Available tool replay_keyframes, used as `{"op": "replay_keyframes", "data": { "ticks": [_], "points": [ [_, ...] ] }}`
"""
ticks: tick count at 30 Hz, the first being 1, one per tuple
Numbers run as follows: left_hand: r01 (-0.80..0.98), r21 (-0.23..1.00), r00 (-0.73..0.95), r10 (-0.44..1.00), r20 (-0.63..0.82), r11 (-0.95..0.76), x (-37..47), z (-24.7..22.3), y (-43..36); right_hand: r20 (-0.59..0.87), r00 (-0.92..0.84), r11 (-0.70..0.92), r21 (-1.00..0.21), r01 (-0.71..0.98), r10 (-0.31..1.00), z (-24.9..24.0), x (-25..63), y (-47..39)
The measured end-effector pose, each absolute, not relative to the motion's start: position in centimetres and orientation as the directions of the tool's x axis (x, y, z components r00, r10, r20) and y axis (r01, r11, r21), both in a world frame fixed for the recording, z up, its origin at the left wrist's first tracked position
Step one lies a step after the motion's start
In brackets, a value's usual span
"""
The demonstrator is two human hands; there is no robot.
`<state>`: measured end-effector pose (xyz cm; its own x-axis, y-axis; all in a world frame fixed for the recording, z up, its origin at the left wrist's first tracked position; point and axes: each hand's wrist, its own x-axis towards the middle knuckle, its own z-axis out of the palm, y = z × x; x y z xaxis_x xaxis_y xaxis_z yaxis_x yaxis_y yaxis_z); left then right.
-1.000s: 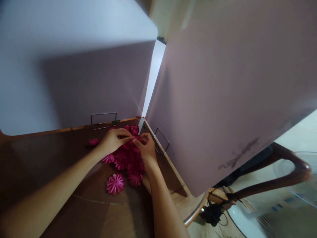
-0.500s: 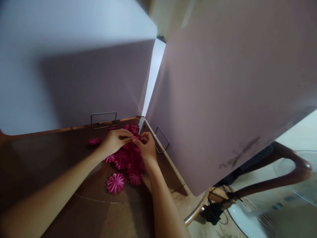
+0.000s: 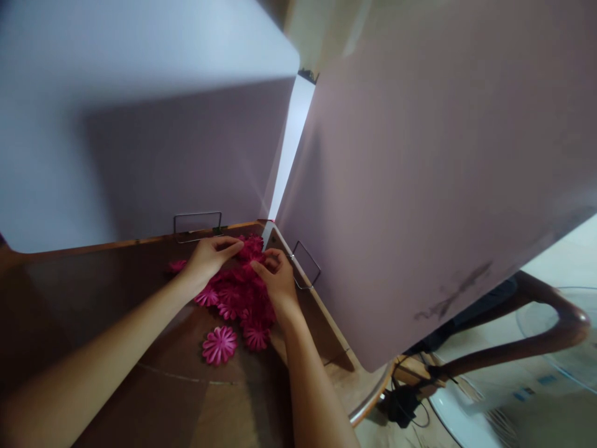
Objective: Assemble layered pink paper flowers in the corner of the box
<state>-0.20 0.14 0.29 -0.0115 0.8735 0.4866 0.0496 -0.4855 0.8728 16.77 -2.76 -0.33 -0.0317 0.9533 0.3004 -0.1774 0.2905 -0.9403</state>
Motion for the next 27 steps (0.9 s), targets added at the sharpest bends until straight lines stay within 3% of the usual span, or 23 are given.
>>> {"op": "replay_keyframes", "data": {
  "ticks": [6, 10, 15, 22, 27],
  "points": [
    [0.041, 0.861, -0.129, 0.851, 0.508, -0.508, -1.4, 0.4, 1.0, 0.236, -0.047, 0.203, -0.908, -0.366, 0.971, -0.1, 16.7, -2.3],
    [0.107, 0.829, -0.009, 0.833, 0.553, -0.549, -2.2, 0.9, 1.0, 0.227, 0.048, 0.226, -0.873, -0.433, 0.973, 0.0, 17.3, -1.8],
    [0.292, 0.618, 0.293, 0.683, 0.669, -0.730, -2.1, 1.2, 0.4, 0.225, 0.069, 0.235, -0.899, -0.369, 0.972, -0.4, 18.0, -1.5],
    [0.369, 0.315, 0.265, 0.424, 0.866, -0.874, -0.8, 0.3, 0.2, 0.229, -0.046, 0.204, -0.929, -0.308, 0.972, -0.8, 16.5, -2.4],
    [0.351, 0.314, 0.224, 0.405, 0.887, -0.882, -0.6, 0.2, 0.2, 0.190, -0.062, 0.151, -0.908, -0.391, 0.980, -0.4, 16.1, -2.7]
  ]
}}
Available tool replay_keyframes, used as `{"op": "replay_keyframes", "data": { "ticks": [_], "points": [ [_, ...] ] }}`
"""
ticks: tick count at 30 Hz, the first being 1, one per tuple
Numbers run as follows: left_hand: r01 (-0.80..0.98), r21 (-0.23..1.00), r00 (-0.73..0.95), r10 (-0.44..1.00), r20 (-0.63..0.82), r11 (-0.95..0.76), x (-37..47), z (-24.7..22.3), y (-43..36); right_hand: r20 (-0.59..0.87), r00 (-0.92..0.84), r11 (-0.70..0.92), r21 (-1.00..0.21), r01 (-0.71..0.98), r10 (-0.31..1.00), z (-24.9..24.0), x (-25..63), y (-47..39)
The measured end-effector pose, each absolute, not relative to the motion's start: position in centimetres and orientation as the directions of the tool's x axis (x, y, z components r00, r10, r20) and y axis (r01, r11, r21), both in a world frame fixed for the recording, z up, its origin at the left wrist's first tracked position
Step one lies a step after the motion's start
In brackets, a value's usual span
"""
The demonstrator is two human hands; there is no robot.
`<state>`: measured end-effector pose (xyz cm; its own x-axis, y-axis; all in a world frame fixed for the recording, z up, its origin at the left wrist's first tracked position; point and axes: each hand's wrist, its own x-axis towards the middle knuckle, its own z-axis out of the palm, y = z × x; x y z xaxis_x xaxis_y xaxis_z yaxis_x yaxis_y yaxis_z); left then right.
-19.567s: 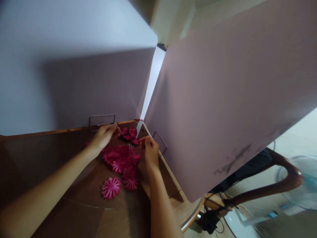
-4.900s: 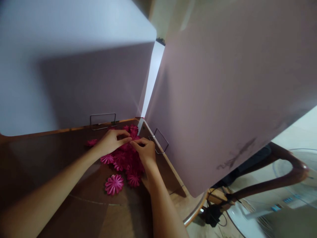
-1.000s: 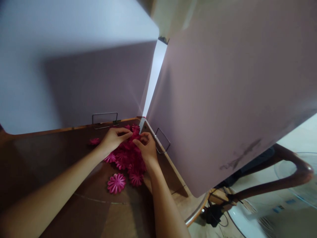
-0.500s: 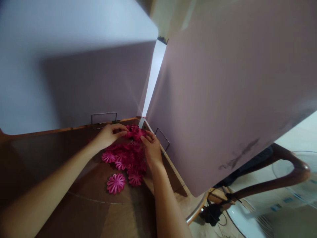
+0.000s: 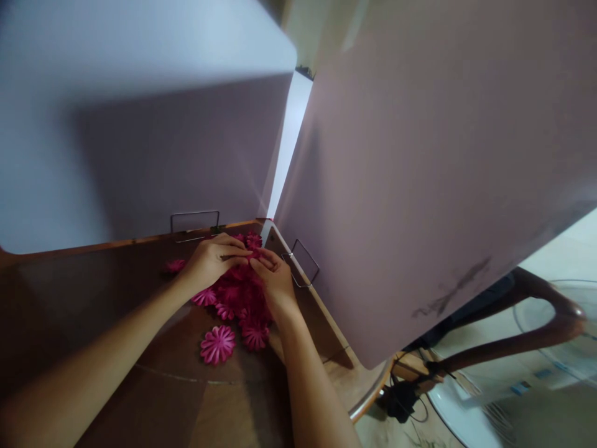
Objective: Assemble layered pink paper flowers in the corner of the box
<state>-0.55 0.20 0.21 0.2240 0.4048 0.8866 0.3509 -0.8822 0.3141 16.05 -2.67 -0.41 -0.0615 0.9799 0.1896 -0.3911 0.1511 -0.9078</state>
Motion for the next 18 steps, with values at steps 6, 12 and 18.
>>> {"op": "replay_keyframes", "data": {
  "ticks": [6, 12, 18],
  "points": [
    [0.347, 0.365, 0.179, 0.443, 0.879, -0.864, -0.43, 0.50, -0.12, 0.172, -0.072, 0.121, -0.883, -0.453, 0.982, -0.37, 15.94, -2.70],
    [0.324, 0.362, 0.216, 0.441, 0.871, -0.874, -0.56, 0.30, 0.11, 0.149, -0.072, 0.098, -0.878, -0.468, 0.986, -0.11, 16.02, -2.80],
    [0.324, 0.346, 0.196, 0.420, 0.886, -0.881, -0.40, 0.09, 0.09, 0.155, -0.065, 0.109, -0.885, -0.452, 0.986, -0.11, 16.17, -2.86]
  ]
}}
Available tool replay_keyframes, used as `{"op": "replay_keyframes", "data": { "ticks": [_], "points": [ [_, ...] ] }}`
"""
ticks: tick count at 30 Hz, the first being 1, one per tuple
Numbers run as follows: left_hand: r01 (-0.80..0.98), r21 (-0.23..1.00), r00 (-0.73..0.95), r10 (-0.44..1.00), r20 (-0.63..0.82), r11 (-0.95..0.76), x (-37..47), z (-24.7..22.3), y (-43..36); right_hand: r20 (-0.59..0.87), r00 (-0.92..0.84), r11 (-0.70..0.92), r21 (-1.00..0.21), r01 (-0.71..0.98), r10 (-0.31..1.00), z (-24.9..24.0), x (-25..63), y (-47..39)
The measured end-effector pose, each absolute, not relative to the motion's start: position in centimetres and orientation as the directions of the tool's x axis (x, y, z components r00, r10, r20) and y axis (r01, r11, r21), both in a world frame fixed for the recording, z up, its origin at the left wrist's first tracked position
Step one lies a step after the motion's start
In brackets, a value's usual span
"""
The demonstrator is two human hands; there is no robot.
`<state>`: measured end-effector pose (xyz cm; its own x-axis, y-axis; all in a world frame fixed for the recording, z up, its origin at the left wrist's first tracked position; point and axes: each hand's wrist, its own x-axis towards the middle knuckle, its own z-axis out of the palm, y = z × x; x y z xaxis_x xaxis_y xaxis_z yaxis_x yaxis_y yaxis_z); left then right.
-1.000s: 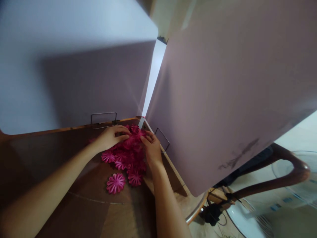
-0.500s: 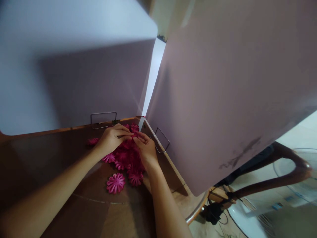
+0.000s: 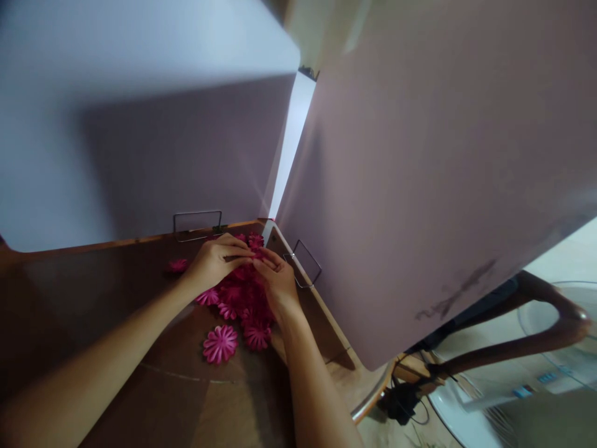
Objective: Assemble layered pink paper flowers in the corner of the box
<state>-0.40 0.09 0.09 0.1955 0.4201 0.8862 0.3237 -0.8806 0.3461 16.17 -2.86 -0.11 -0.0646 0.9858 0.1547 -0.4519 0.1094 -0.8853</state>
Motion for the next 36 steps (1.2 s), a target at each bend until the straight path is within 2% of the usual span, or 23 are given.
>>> {"op": "replay_keyframes", "data": {
  "ticks": [24, 36],
  "points": [
    [0.299, 0.423, 0.101, 0.469, 0.878, -0.856, 0.04, -0.04, -0.31, 0.171, -0.091, 0.110, -0.878, -0.467, 0.981, -0.09, 16.00, -2.89],
    [0.291, 0.469, 0.088, 0.511, 0.855, -0.834, 0.00, 0.08, -0.38, 0.170, -0.078, 0.124, -0.902, -0.413, 0.982, -0.17, 16.11, -2.84]
  ]
}}
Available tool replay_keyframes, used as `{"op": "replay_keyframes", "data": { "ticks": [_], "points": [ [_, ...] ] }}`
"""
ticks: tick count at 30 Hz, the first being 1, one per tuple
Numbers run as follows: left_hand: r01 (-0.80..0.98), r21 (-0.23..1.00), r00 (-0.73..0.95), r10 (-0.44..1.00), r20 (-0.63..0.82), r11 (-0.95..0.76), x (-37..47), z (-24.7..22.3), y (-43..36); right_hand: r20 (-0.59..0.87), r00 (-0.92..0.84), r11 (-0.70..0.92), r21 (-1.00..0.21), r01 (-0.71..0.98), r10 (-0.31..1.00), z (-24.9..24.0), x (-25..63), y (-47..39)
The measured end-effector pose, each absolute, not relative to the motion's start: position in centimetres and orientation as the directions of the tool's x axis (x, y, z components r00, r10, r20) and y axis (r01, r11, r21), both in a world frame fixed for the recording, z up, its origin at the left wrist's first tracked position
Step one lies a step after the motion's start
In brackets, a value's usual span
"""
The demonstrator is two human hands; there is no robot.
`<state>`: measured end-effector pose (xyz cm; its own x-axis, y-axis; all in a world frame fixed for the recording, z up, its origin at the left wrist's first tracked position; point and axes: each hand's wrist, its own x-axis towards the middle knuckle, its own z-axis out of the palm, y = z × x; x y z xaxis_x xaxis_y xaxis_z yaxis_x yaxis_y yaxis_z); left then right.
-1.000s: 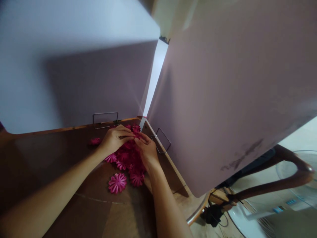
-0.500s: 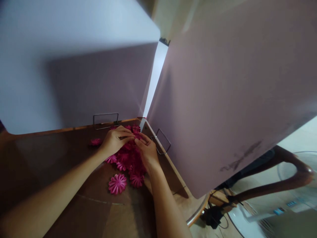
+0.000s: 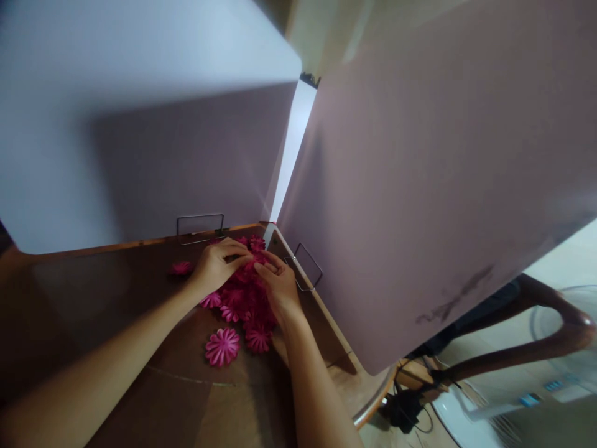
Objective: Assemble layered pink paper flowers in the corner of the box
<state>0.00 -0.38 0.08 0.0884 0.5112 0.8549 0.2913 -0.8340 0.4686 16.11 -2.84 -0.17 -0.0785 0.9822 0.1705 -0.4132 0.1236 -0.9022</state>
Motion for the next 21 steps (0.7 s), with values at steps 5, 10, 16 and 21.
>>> {"op": "replay_keyframes", "data": {
  "ticks": [5, 10, 16, 21],
  "points": [
    [0.310, 0.429, 0.143, 0.488, 0.861, -0.848, 0.05, -0.17, -0.38, 0.169, -0.018, 0.151, -0.921, -0.359, 0.985, -0.26, 16.27, -2.71],
    [0.355, 0.440, 0.162, 0.518, 0.840, -0.825, 0.29, -0.69, -0.10, 0.199, 0.010, 0.193, -0.938, -0.289, 0.980, -0.36, 16.41, -2.54],
    [0.333, 0.442, 0.155, 0.510, 0.846, -0.833, 0.33, -0.79, 0.05, 0.208, 0.038, 0.211, -0.955, -0.207, 0.977, -0.13, 16.24, -2.88],
    [0.332, 0.456, 0.149, 0.523, 0.839, -0.826, 0.47, -0.73, -0.10, 0.201, 0.069, 0.212, -0.954, -0.213, 0.977, -0.12, 16.19, -2.84]
  ]
}}
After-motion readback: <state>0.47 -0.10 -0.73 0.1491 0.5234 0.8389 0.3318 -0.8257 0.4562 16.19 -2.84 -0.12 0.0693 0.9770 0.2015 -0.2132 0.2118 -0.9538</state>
